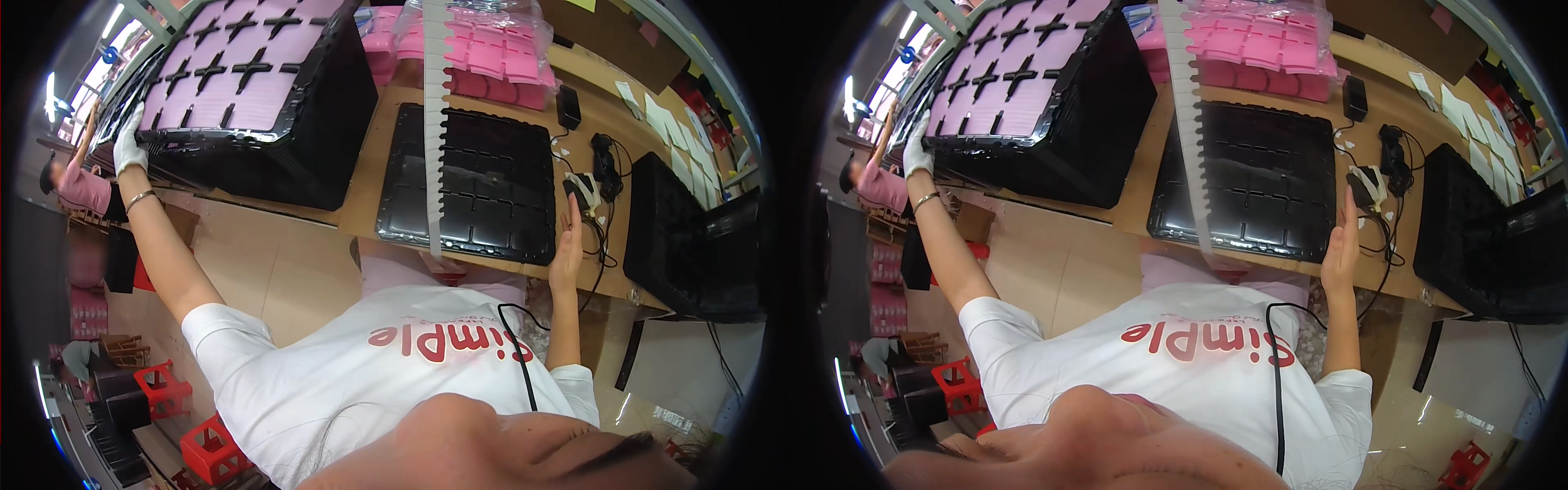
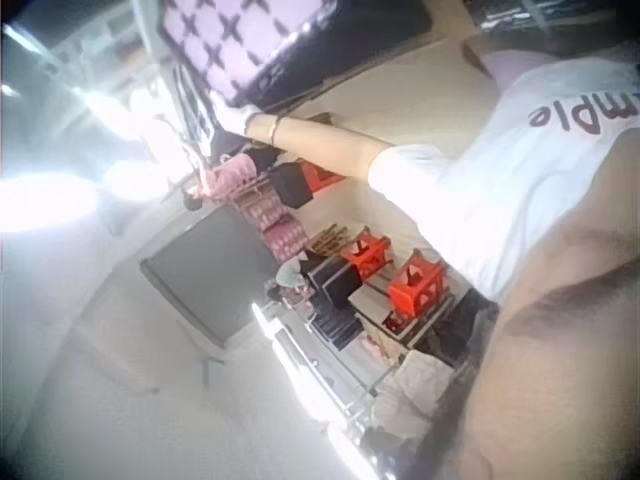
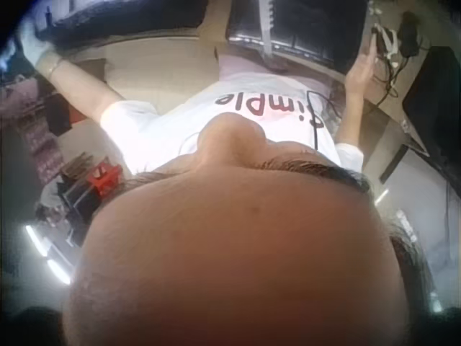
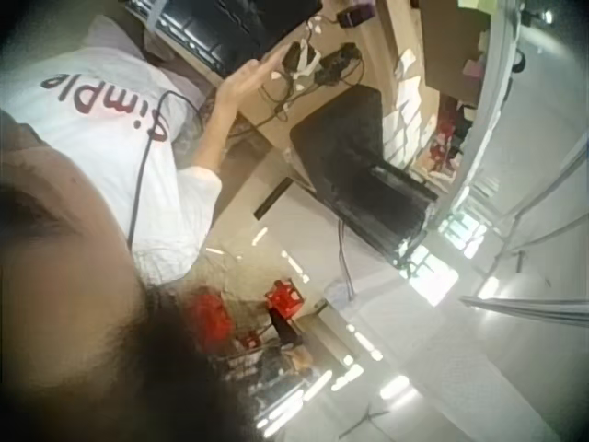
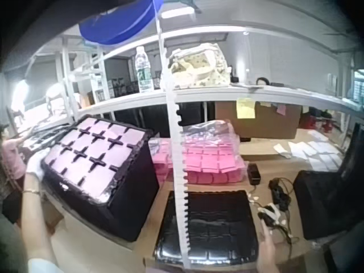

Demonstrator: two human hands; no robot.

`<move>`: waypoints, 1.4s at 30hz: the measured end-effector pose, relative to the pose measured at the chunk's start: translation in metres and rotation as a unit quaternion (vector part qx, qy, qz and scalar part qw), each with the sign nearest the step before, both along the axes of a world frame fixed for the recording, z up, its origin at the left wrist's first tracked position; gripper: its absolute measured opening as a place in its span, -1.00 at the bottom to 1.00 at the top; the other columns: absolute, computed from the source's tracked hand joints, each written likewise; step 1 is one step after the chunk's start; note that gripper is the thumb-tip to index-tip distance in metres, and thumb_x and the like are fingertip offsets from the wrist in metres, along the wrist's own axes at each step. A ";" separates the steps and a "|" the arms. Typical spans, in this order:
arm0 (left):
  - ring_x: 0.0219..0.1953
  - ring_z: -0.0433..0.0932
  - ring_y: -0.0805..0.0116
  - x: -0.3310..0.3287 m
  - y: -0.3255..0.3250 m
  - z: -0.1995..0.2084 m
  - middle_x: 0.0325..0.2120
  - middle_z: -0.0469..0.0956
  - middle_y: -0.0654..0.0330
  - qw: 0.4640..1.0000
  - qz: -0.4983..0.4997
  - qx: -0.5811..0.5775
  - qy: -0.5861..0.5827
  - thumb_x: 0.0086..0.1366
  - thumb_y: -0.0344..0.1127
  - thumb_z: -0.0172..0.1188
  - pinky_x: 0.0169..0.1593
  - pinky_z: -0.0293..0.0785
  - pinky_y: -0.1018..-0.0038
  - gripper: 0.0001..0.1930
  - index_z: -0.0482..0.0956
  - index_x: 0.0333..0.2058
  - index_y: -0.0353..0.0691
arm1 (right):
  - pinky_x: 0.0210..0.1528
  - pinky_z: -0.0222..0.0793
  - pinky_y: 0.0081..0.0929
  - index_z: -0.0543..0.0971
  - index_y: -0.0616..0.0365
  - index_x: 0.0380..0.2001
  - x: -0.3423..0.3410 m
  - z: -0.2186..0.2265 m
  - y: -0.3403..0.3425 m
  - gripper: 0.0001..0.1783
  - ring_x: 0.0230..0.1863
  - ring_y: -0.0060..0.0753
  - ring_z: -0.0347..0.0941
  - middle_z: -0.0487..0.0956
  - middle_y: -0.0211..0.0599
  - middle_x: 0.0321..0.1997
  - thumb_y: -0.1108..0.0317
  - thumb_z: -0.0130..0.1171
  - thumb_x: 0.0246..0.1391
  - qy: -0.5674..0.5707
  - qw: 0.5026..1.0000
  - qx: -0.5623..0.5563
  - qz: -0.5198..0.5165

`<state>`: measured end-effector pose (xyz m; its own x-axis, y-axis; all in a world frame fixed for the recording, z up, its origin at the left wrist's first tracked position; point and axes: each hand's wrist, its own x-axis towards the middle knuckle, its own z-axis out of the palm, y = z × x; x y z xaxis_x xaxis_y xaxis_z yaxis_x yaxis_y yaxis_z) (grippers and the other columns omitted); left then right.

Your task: The person assembles black plastic trays by applying a white adhesive strip to the edge of each tray and then placing a pink plastic insert into the tray. The person repeats this process for multiple trays, stacking the finished units to the side.

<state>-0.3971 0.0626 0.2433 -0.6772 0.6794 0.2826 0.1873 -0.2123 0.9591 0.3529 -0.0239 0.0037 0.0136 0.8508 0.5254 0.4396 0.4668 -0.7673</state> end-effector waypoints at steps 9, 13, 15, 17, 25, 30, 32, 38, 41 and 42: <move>0.17 0.39 0.11 0.018 0.020 -0.017 0.13 0.43 0.02 0.697 0.289 -0.466 0.462 0.07 0.19 0.29 0.22 0.28 0.21 -0.27 0.45 0.14 -0.10 | 0.35 0.03 -0.25 0.19 0.27 0.28 -0.005 0.002 -0.004 -0.39 0.40 -0.18 0.07 0.19 -0.08 0.36 0.06 -0.30 0.33 0.008 1.000 -0.024 -0.008; 0.26 0.27 0.14 0.149 -0.019 -0.013 0.23 0.27 0.00 0.765 0.041 -0.067 0.639 0.36 -0.02 0.05 0.31 0.15 0.35 -0.50 0.38 0.17 -0.16 | 0.34 0.06 -0.28 0.23 0.26 0.26 -0.013 0.002 0.007 -0.44 0.38 -0.19 0.11 0.23 -0.08 0.34 0.12 -0.25 0.33 0.017 0.999 -0.031 0.021; 0.25 0.31 0.17 0.219 -0.015 -0.046 0.19 0.34 0.01 0.834 -0.191 -0.035 0.516 0.41 -0.12 -0.01 0.26 0.20 0.42 -0.57 0.41 0.16 -0.17 | 0.33 0.08 -0.29 0.26 0.26 0.25 -0.013 0.002 0.004 -0.46 0.37 -0.20 0.13 0.26 -0.09 0.33 0.15 -0.23 0.33 0.005 0.999 -0.033 0.002; 0.14 0.43 0.10 0.253 -0.027 -0.049 0.07 0.47 0.00 0.784 -0.172 -0.088 0.590 0.39 -0.19 0.03 0.20 0.30 0.39 -0.64 0.51 0.07 -0.20 | 0.32 0.09 -0.30 0.28 0.26 0.24 -0.017 0.001 0.003 -0.49 0.36 -0.20 0.15 0.28 -0.09 0.32 0.19 -0.21 0.33 0.015 0.999 -0.029 0.007; -0.55 0.40 0.62 0.419 -0.085 -0.153 -0.35 0.58 0.24 0.917 -0.315 -0.130 0.205 0.08 -0.26 0.41 -0.40 0.39 0.65 -0.55 0.54 -0.07 -0.31 | 0.03 0.37 -0.57 0.50 0.22 0.03 -0.072 0.003 0.019 -0.70 -0.02 -0.48 0.48 0.56 -0.23 0.00 0.45 0.04 0.23 0.028 0.976 -0.171 0.129; -0.58 0.37 0.68 0.452 -0.066 -0.208 -0.54 0.54 0.38 0.888 -0.348 -0.279 -0.113 0.18 -0.20 0.35 -0.47 0.27 0.72 -0.75 0.65 -0.28 -0.24 | -0.15 0.40 -0.67 0.51 0.26 -0.04 -0.123 -0.010 0.010 -0.69 -0.20 -0.65 0.49 0.61 -0.30 -0.15 0.45 0.20 0.13 0.158 0.902 -0.357 0.186; -0.58 0.37 0.71 0.457 -0.066 -0.214 -0.54 0.54 0.39 0.887 -0.352 -0.276 -0.117 0.19 -0.21 0.34 -0.50 0.25 0.73 -0.77 0.64 -0.28 -0.24 | -0.17 0.40 -0.69 0.53 0.27 -0.13 -0.134 -0.018 0.012 -0.75 -0.24 -0.68 0.48 0.60 -0.35 -0.21 0.48 0.23 0.10 0.212 0.897 -0.353 0.163; -0.56 0.34 0.75 0.450 -0.048 -0.195 -0.47 0.57 0.40 0.926 -0.291 -0.188 -0.151 0.20 -0.22 0.34 -0.50 0.24 0.75 -0.80 0.60 -0.34 -0.22 | -0.25 0.38 -0.65 0.59 0.20 -0.34 -0.148 -0.017 0.017 -0.88 -0.34 -0.66 0.46 0.60 -0.40 -0.37 0.43 0.29 0.05 0.268 0.901 -0.315 0.134; -0.59 0.37 0.73 0.441 -0.042 -0.190 -0.54 0.57 0.34 0.931 -0.286 -0.207 -0.089 0.18 -0.23 0.36 -0.51 0.27 0.72 -0.77 0.57 -0.49 -0.25 | -0.27 0.38 -0.59 0.59 0.16 -0.40 -0.150 -0.014 0.017 -0.89 -0.36 -0.54 0.46 0.58 -0.41 -0.40 0.46 0.32 -0.03 0.145 0.966 -0.176 0.120; -0.59 0.39 0.71 0.439 -0.044 -0.195 -0.56 0.57 0.32 0.940 -0.264 -0.208 -0.054 0.18 -0.23 0.36 -0.50 0.29 0.70 -0.76 0.57 -0.49 -0.27 | -0.28 0.37 -0.56 0.59 0.14 -0.41 -0.150 -0.017 0.016 -0.88 -0.36 -0.48 0.46 0.56 -0.40 -0.40 0.47 0.34 -0.07 0.070 0.990 -0.061 0.109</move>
